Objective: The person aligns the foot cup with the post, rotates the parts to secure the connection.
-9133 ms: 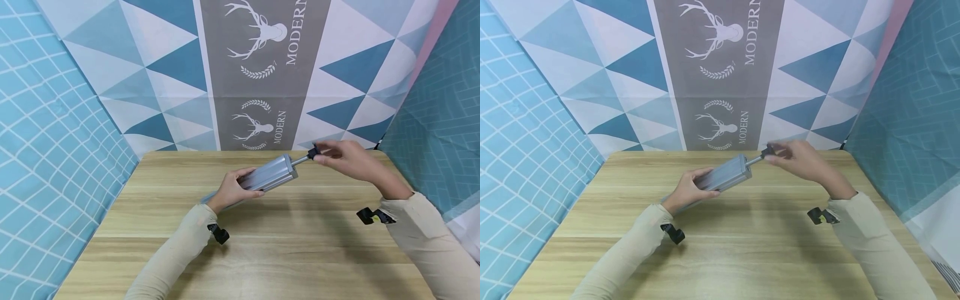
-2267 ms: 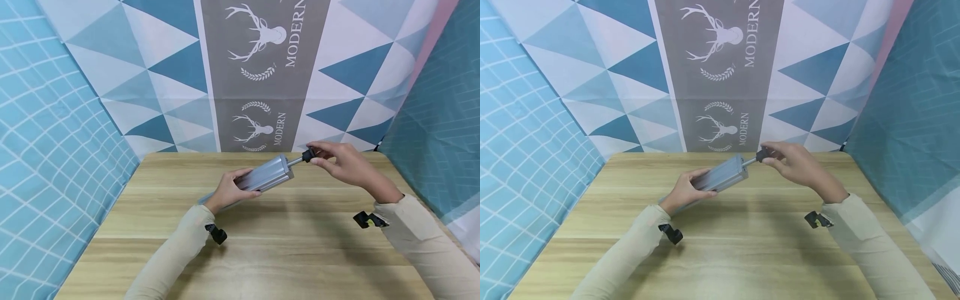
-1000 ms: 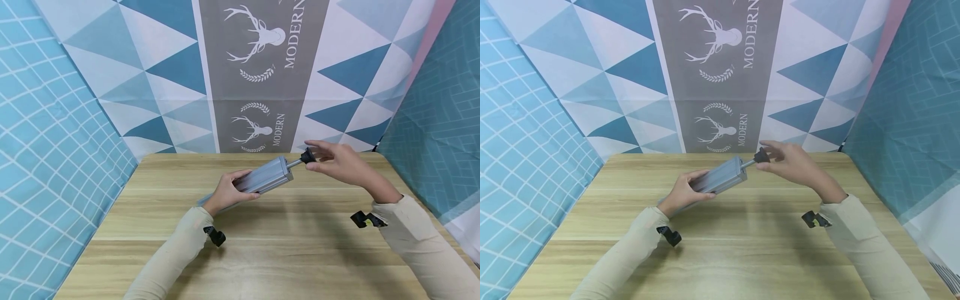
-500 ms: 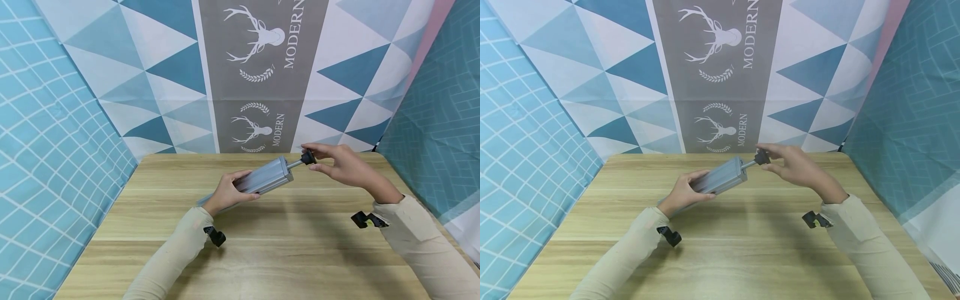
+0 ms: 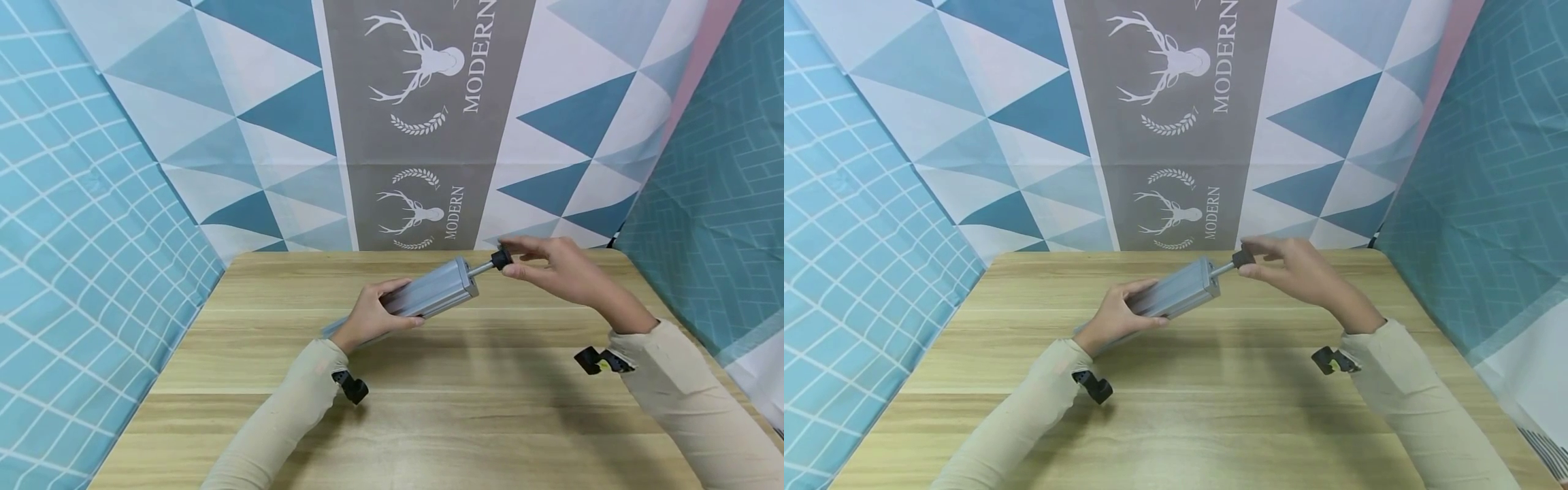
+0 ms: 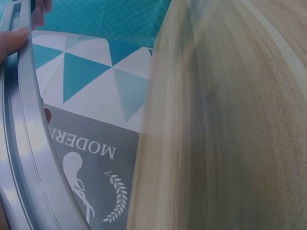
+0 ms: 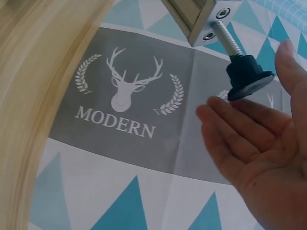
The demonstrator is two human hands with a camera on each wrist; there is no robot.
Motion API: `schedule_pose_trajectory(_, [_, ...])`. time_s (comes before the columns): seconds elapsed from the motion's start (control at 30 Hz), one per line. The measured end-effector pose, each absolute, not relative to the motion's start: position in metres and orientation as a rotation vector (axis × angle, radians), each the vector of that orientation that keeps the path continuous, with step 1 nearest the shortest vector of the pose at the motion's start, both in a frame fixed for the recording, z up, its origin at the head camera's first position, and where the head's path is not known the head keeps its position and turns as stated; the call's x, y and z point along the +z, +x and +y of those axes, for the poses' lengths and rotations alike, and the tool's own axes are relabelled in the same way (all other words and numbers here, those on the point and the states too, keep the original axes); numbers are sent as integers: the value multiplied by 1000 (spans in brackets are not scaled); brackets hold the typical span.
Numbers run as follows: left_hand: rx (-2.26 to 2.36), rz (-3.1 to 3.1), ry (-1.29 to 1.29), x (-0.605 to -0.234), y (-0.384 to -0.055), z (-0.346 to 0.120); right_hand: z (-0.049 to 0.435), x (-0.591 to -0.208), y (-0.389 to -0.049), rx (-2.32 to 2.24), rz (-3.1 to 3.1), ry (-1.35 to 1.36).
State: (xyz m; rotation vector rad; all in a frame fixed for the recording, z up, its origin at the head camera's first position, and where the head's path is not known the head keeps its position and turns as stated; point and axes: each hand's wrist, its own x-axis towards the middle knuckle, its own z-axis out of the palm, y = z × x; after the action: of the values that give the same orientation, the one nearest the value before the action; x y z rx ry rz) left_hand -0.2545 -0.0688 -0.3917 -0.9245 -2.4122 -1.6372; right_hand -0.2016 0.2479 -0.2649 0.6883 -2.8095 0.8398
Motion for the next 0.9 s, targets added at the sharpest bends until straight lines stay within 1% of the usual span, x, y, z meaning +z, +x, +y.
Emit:
schedule_pose_trajectory(0.37, [-1625,-2433,-898,-393,-256,-69,248,-263,-204,726,-2575,1019])
schedule_pose_trajectory(0.47, [-1635,-2434,-909,-393,-256,-69,248,-263,-204,738,-2608,954])
schedule_pose_trajectory(0.63, [-1652,-2443,-917,-393,-257,-69,246,-264,-204,813,-2738,708])
schedule_pose_trajectory(0.7, [-1648,-2449,-915,-393,-257,-69,245,-264,-204,838,-2761,653])
schedule_pose_trajectory(0.8, [-1655,-2450,-912,-394,-257,-70,244,-265,-204,856,-2761,633])
schedule_pose_trajectory(0.9, [-1664,-2446,-904,-394,-257,-70,243,-264,-204,832,-2759,669])
